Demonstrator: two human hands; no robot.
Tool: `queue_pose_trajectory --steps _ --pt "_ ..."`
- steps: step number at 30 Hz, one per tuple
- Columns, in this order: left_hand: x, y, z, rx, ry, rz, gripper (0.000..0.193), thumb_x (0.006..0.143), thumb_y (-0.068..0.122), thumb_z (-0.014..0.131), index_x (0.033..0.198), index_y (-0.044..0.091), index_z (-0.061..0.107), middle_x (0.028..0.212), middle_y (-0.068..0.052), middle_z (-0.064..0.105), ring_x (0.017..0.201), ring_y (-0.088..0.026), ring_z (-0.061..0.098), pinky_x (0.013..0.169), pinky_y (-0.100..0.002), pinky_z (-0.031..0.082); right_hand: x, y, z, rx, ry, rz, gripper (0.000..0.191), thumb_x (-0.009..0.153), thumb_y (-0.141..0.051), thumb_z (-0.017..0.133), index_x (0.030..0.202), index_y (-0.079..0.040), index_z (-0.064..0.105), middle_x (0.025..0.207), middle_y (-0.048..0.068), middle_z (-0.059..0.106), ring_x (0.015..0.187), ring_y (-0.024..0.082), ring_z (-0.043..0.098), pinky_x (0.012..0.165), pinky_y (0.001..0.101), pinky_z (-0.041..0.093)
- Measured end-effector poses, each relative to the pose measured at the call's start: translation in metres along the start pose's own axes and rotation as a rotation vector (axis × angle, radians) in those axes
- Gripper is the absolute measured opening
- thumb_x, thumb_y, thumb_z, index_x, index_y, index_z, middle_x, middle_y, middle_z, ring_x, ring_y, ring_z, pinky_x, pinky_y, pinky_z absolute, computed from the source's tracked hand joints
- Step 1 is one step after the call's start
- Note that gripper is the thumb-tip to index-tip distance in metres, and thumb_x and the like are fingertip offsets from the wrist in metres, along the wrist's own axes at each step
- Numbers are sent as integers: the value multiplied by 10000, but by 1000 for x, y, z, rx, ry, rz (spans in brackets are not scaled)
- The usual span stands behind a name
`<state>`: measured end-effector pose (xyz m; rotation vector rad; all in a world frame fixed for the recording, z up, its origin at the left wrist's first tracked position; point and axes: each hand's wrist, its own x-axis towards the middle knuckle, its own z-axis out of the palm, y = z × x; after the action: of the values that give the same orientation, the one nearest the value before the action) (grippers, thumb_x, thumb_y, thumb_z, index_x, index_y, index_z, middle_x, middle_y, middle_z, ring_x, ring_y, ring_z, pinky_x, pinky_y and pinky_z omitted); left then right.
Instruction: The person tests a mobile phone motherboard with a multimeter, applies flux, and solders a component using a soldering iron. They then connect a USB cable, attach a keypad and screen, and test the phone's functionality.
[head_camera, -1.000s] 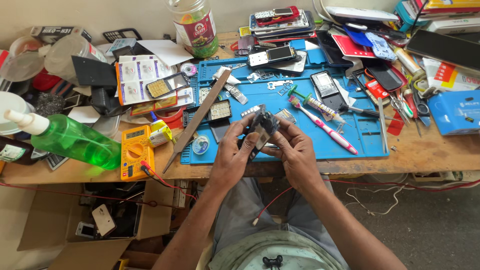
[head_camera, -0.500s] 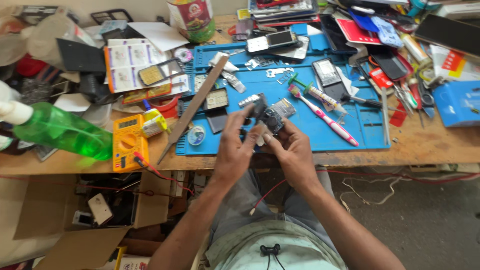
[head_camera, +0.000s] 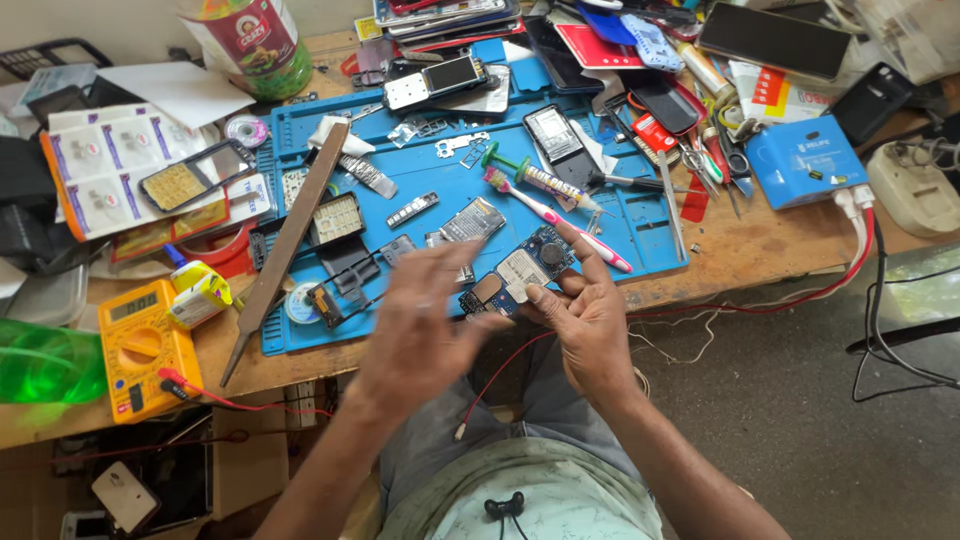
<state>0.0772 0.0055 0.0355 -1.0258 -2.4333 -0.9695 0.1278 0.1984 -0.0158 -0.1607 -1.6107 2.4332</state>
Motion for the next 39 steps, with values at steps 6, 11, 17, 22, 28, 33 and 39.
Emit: queue_pose_trajectory --steps 6,11,17,22,28,33,39 --pt "17 11 15 -129 -192 7 656 815 110 785 1415 -16 550 1291 -176 638 1133 -360 604 978 -447 496 -1 1 -7 -26 -3 -28 577 974 8 637 1517 10 441 1264 176 670 1059 174 730 912 346 637" --pt "15 -1 14 -70 -177 42 566 826 93 763 1353 -28 594 1286 -166 643 1139 -358 601 1006 -439 498 -1 -20 -37 -523 161 -151 306 1012 -59 666 1316 -28 669 1202 96 726 981 111 701 863 272 610" --pt "6 -5 24 -37 -220 38 498 849 113 762 1304 -35 621 1286 -167 632 1161 -340 580 1020 -427 485 -4 -42 -55 -1239 159 -469 232 941 -79 763 1173 -66 762 1137 67 728 1030 220 650 896 371 518" --pt "5 0 38 26 -201 44 505 849 154 768 1294 -41 633 1303 -146 633 1165 -327 556 1002 -449 455 22 -48 -57 -1477 45 -574 229 914 -74 783 1142 -90 786 1085 75 707 1025 285 613 909 434 461" --pt "10 1 54 81 -161 43 513 858 184 766 1306 -29 636 1313 -141 628 1177 -307 550 1000 -467 432 29 -48 -59 -1383 37 -565 184 942 -70 762 1125 -60 776 1058 97 702 1003 281 629 872 409 488" --pt "11 -5 56 61 -181 46 480 859 185 763 1297 20 658 1314 -139 619 1172 -310 548 981 -471 433 21 -43 -55 -1300 -42 -486 160 931 -59 751 1088 -32 765 1015 97 704 973 278 669 843 395 519" --pt "12 -7 56 38 -180 53 479 861 216 764 1288 24 668 1309 -135 614 1173 -307 544 984 -471 424 24 -39 -51 -1319 -21 -468 146 915 -67 758 1055 -28 768 1007 104 684 972 275 658 842 393 521"
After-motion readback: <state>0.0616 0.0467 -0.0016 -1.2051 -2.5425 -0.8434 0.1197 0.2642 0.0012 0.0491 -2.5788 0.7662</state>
